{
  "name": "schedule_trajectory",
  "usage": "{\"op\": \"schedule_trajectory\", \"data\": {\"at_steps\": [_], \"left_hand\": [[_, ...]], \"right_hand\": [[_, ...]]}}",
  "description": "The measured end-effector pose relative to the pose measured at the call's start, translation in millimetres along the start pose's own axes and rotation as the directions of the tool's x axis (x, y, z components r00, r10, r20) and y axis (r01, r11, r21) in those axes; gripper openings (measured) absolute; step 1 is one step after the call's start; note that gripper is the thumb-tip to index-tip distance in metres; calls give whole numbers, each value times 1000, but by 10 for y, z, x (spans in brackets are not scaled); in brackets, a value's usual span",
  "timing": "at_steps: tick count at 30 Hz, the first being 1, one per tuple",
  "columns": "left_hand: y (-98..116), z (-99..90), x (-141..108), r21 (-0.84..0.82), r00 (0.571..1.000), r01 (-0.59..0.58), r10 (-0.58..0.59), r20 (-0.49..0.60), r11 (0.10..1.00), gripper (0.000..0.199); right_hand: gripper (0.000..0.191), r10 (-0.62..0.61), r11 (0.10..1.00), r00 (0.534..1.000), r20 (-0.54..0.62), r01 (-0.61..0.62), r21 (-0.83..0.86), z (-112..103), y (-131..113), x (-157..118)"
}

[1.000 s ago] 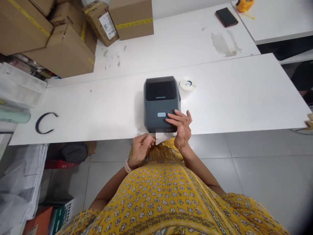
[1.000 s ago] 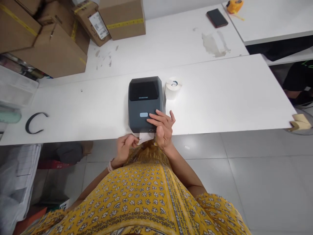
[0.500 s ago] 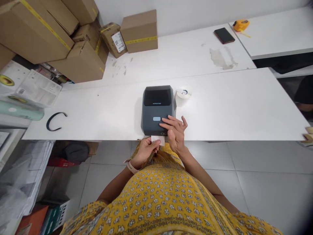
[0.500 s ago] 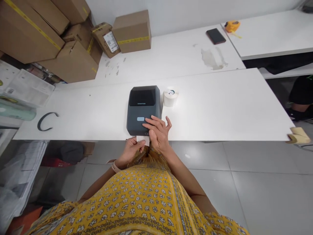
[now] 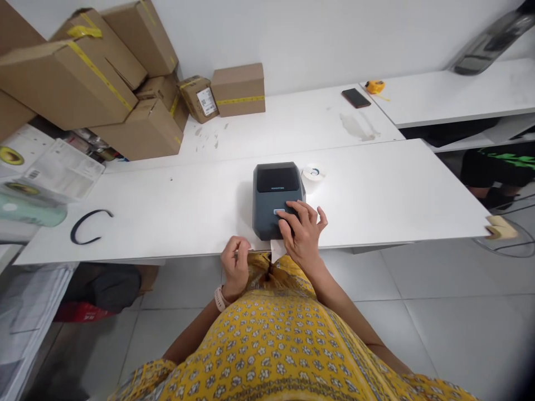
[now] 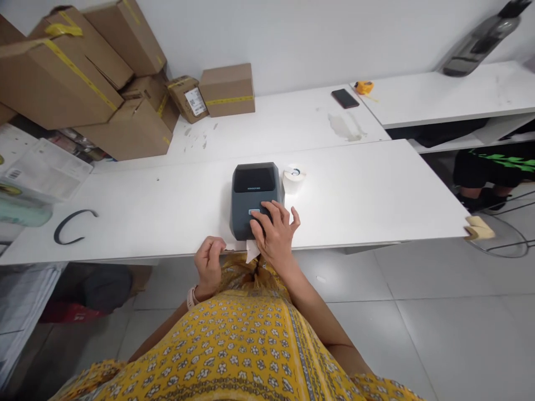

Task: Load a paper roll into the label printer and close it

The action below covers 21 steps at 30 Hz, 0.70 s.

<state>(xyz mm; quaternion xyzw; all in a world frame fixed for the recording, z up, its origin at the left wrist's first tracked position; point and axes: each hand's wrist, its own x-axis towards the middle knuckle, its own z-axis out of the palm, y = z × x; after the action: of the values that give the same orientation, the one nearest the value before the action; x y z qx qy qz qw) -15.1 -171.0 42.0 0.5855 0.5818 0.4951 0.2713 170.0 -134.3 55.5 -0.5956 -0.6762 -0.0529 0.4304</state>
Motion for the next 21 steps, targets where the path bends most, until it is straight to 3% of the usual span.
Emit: {"op": "schedule_trajectory", "data": {"at_steps": [2,5,8,14,18,21], "left_hand": [[-7,4,70,46,989,-141,143,-24,989,26],[-26,83,115,50,972,-221,216,98,974,46],[-56,185,80,-27,973,-120,123,196,992,63],[-90,244,10,-126,971,61,-29,238,990,75],[-72,210,59,-142,968,53,-16,251,988,75],[-40,205,159,-198,974,-16,60,218,980,67]], "right_hand": [[21,-2,1000,1000,-25,1,-26,28,-15,3],[21,9,999,1000,-21,-9,-41,34,-24,20],[23,36,999,999,31,-35,-37,0,-25,14],[39,74,994,990,121,-83,70,-123,20,-207],[56,123,979,988,92,-136,149,-210,94,-278],[56,78,973,992,101,-98,207,-261,117,-160]]}}
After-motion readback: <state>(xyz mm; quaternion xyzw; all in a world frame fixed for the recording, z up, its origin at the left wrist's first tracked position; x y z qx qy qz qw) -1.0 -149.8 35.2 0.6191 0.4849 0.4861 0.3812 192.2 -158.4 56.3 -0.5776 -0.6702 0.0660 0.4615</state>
